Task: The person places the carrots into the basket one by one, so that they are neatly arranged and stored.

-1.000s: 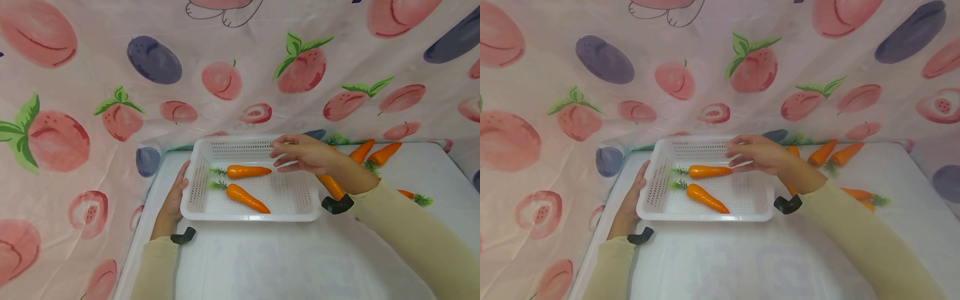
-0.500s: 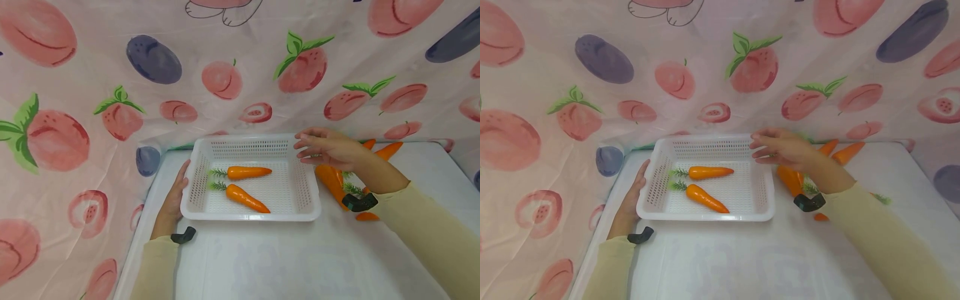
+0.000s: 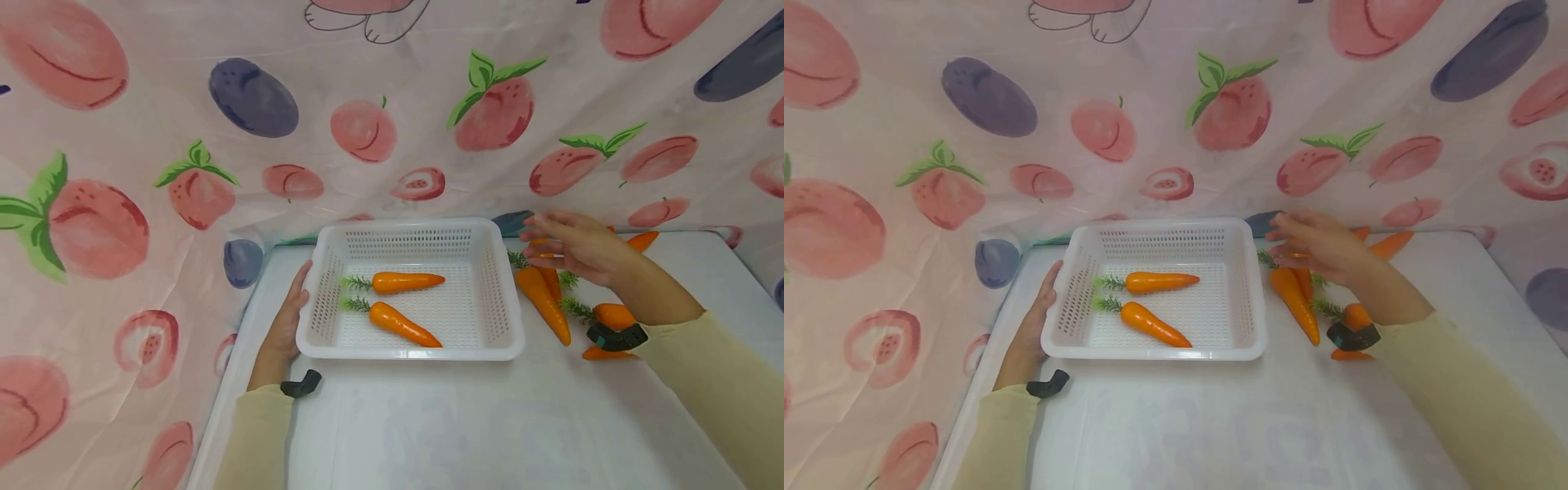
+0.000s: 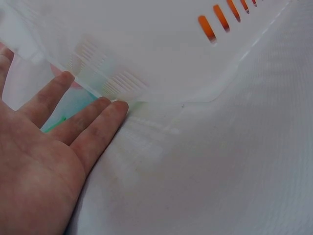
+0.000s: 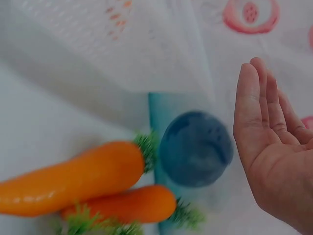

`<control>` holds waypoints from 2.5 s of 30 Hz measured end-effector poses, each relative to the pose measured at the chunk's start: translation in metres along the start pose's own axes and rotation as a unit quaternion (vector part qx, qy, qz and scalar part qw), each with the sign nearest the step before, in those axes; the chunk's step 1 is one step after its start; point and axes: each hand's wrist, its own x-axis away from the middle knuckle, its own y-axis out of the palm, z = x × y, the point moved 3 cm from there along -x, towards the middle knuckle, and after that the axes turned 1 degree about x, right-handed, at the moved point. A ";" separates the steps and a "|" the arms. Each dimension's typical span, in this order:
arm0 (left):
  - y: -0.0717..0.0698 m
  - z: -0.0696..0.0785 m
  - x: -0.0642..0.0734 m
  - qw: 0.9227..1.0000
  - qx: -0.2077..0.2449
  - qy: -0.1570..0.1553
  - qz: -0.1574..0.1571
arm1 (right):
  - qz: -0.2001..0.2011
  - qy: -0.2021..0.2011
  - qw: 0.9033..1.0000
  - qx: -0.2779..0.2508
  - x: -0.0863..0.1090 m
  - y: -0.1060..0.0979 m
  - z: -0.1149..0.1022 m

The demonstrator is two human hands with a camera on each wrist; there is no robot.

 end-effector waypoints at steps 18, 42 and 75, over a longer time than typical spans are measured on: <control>0.000 -0.001 0.000 1.000 -0.004 -0.003 0.007 | -0.006 0.054 0.999 -0.003 -0.011 -0.035 0.052; -0.002 -0.002 -0.002 1.000 -0.005 0.001 -0.003 | 0.016 0.104 0.982 0.154 -0.024 -0.026 0.086; 0.000 -0.001 0.001 1.000 -0.014 -0.002 0.004 | -0.003 0.099 0.944 0.315 -0.010 -0.010 0.092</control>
